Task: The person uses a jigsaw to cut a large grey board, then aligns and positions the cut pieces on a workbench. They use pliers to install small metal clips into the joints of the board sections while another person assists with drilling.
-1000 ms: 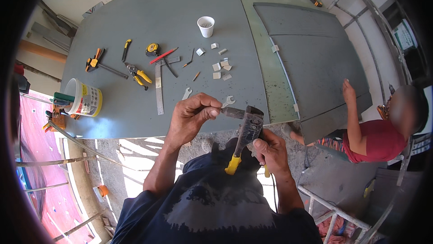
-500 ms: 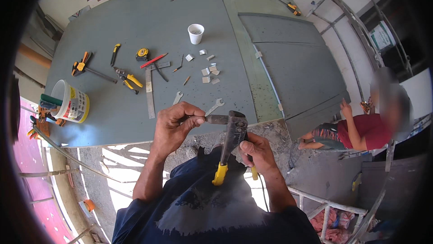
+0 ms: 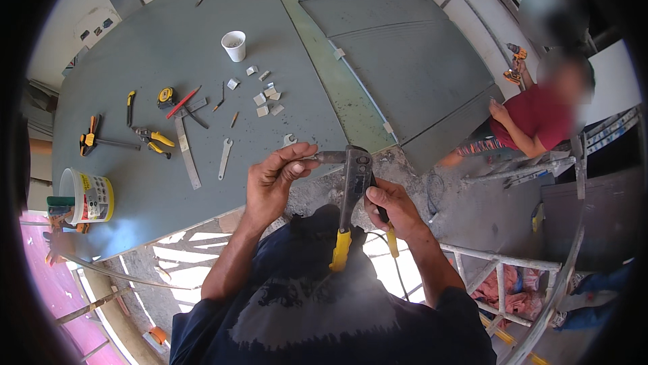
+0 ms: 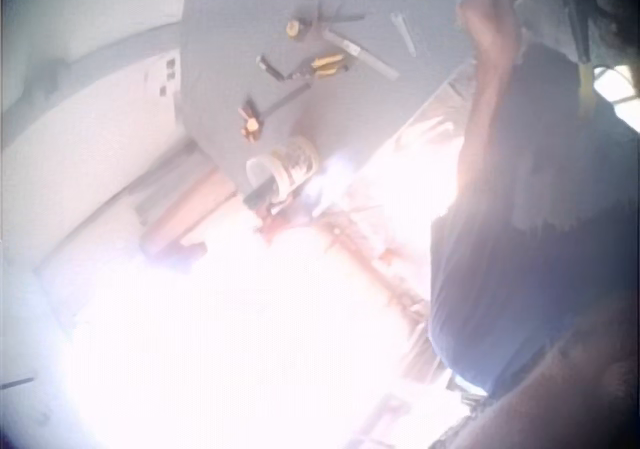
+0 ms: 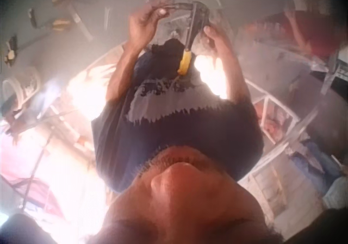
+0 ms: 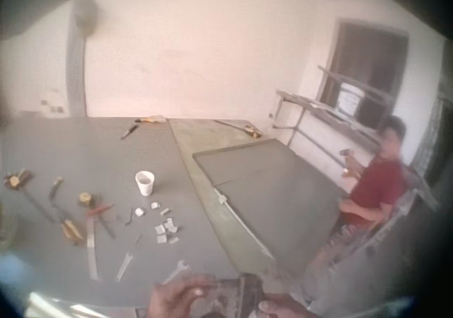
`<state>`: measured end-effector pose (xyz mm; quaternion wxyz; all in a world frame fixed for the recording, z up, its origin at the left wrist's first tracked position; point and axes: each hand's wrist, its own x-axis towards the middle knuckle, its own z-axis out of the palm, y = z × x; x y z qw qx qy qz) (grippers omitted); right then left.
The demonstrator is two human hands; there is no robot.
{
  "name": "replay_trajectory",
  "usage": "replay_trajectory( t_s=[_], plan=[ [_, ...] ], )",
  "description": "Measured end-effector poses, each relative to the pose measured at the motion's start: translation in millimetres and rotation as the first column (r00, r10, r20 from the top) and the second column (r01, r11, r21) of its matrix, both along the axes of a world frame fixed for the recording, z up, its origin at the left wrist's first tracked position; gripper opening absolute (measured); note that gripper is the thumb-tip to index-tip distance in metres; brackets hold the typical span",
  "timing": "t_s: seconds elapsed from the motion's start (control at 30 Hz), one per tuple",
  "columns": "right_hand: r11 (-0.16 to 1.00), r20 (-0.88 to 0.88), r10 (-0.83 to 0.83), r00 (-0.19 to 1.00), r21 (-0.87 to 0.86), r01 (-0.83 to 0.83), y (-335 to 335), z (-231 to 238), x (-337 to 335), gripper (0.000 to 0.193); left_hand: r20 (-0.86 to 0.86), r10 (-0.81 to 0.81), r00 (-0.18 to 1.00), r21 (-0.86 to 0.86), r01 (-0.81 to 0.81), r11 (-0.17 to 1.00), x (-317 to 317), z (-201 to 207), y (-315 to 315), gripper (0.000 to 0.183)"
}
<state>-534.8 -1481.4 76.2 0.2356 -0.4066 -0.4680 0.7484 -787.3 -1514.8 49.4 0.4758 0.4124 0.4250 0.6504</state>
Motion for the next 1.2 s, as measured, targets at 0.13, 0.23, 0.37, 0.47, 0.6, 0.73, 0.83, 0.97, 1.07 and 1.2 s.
replay_trajectory(
  t_s=[0.13, 0.23, 0.37, 0.47, 0.6, 0.73, 0.83, 0.97, 1.07, 1.2],
  plan=[
    [0.999, 0.003, 0.031, 1.0, -0.029, -0.031, 23, -4, 35, 0.041, 0.308, -0.082, 0.948, -0.029, 0.096, 0.995, 20, -15, 26, 0.027],
    [0.998, 0.027, 0.032, 0.999, -0.057, -0.03, 41, -3, 64, 0.043, 0.482, -0.251, 0.839, -0.039, 0.307, 0.951, 36, -41, 63, 0.023],
    [0.983, 0.005, 0.104, 0.995, -0.153, -0.102, 75, -3, 125, 0.054, 0.492, -0.27, 0.828, -0.092, 0.358, 0.929, 98, -57, 108, 0.021],
    [0.926, 0.04, 0.31, 0.95, -0.237, -0.293, 110, 3, 162, 0.063, 0.513, -0.265, 0.816, -0.065, 0.345, 0.936, 151, -64, 143, 0.021],
    [0.809, -0.011, 0.455, 0.89, -0.412, -0.419, 147, 20, 212, 0.075, 0.569, -0.321, 0.757, -0.071, 0.434, 0.898, 200, -80, 179, 0.02],
    [0.745, -0.098, 0.488, 0.868, -0.472, -0.472, 162, -2, 251, 0.084, 0.706, -0.324, 0.629, -0.041, 0.494, 0.869, 239, -73, 197, 0.014],
    [0.864, -0.058, 0.325, 0.944, -0.388, -0.321, 155, 1, 235, 0.078, 0.699, -0.316, 0.642, -0.054, 0.487, 0.872, 239, -86, 204, 0.01],
    [0.945, -0.038, 0.181, 0.983, -0.27, -0.184, 144, -35, 209, 0.072, 0.646, -0.315, 0.695, -0.1, 0.486, 0.868, 216, -95, 208, 0.009],
    [0.989, 0.189, -0.015, 0.982, -0.144, 0.042, 133, -45, 169, 0.079, 0.628, -0.263, 0.733, -0.135, 0.435, 0.89, 199, -115, 200, 0.009],
    [0.98, 0.268, 0.089, 0.959, -0.197, -0.036, 150, -55, 150, 0.069, 0.619, -0.196, 0.761, -0.167, 0.371, 0.914, 183, -122, 201, 0.009]
  ],
)
